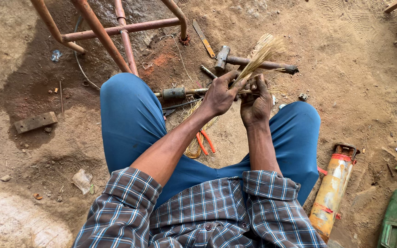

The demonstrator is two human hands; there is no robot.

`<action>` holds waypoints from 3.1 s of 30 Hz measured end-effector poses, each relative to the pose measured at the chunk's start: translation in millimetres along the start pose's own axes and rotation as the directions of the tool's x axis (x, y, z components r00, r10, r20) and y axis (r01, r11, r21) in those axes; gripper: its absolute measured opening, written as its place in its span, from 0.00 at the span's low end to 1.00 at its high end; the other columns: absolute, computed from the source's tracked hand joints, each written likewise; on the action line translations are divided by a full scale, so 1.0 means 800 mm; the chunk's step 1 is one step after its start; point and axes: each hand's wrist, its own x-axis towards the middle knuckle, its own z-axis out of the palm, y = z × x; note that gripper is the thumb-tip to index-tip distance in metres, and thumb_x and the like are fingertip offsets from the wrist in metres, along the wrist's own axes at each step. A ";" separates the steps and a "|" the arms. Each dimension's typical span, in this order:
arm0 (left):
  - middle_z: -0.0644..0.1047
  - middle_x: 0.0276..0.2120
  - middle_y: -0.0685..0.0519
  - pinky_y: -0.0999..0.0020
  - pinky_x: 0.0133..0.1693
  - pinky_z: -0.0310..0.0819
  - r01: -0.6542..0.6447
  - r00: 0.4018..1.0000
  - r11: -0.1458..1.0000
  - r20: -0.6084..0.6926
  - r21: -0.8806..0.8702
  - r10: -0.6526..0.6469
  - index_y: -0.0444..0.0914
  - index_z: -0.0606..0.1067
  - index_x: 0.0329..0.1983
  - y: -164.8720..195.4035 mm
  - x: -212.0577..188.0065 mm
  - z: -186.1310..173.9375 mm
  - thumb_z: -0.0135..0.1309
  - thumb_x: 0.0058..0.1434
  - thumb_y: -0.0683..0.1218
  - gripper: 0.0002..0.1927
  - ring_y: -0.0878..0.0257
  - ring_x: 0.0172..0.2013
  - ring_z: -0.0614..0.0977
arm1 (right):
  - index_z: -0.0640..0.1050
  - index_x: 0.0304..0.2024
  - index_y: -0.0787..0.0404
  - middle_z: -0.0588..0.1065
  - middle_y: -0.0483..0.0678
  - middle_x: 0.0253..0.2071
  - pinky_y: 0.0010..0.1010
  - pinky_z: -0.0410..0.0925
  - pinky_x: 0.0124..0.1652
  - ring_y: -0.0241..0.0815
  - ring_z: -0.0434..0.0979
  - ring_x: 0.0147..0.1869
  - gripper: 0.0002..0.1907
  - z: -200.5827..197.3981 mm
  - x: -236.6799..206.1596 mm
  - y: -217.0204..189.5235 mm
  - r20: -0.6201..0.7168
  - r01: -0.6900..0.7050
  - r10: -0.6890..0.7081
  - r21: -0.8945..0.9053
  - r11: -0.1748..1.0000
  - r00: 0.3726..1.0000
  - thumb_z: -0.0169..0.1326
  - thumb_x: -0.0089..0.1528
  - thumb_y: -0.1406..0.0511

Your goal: The person sits on the ground and weaves thin straw-like fibers into small broom heads. They repeatedly gather fibers, align them, and wrap the base with a thin wire or string to secure the bundle. Completed broom heads are placed on the ground nearby.

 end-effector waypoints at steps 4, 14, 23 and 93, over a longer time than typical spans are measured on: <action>0.81 0.31 0.45 0.53 0.37 0.79 -0.030 0.998 0.999 -0.056 -0.011 0.030 0.36 0.75 0.48 -0.003 0.001 -0.001 0.47 0.73 0.53 0.16 0.57 0.34 0.85 | 0.72 0.42 0.55 0.68 0.39 0.29 0.29 0.70 0.34 0.32 0.70 0.32 0.06 0.001 0.002 0.000 0.043 -0.001 0.000 0.021 1.000 0.999 0.52 0.73 0.62; 0.81 0.31 0.45 0.58 0.36 0.79 -0.074 0.992 0.997 -0.100 -0.014 0.072 0.37 0.74 0.50 -0.002 0.001 -0.001 0.47 0.73 0.53 0.16 0.59 0.33 0.85 | 0.71 0.45 0.56 0.70 0.40 0.30 0.29 0.71 0.33 0.33 0.72 0.32 0.05 -0.011 0.009 0.004 0.014 -0.003 0.003 -0.008 1.000 1.000 0.51 0.72 0.63; 0.80 0.26 0.45 0.58 0.34 0.75 -0.069 0.986 0.997 -0.157 -0.025 0.064 0.37 0.74 0.51 0.017 -0.003 -0.007 0.46 0.75 0.53 0.15 0.61 0.28 0.83 | 0.71 0.50 0.58 0.78 0.46 0.40 0.30 0.76 0.40 0.37 0.80 0.41 0.07 -0.018 0.008 0.004 0.013 0.009 -0.009 0.002 1.000 1.000 0.51 0.72 0.63; 0.84 0.34 0.48 0.59 0.40 0.80 -0.042 0.999 0.999 -0.005 0.023 0.042 0.41 0.80 0.50 0.005 -0.004 -0.001 0.50 0.71 0.53 0.14 0.61 0.37 0.87 | 0.75 0.42 0.55 0.77 0.40 0.36 0.32 0.76 0.47 0.33 0.79 0.43 0.04 0.007 -0.008 -0.005 0.064 0.035 -0.035 -0.001 0.999 0.997 0.54 0.68 0.63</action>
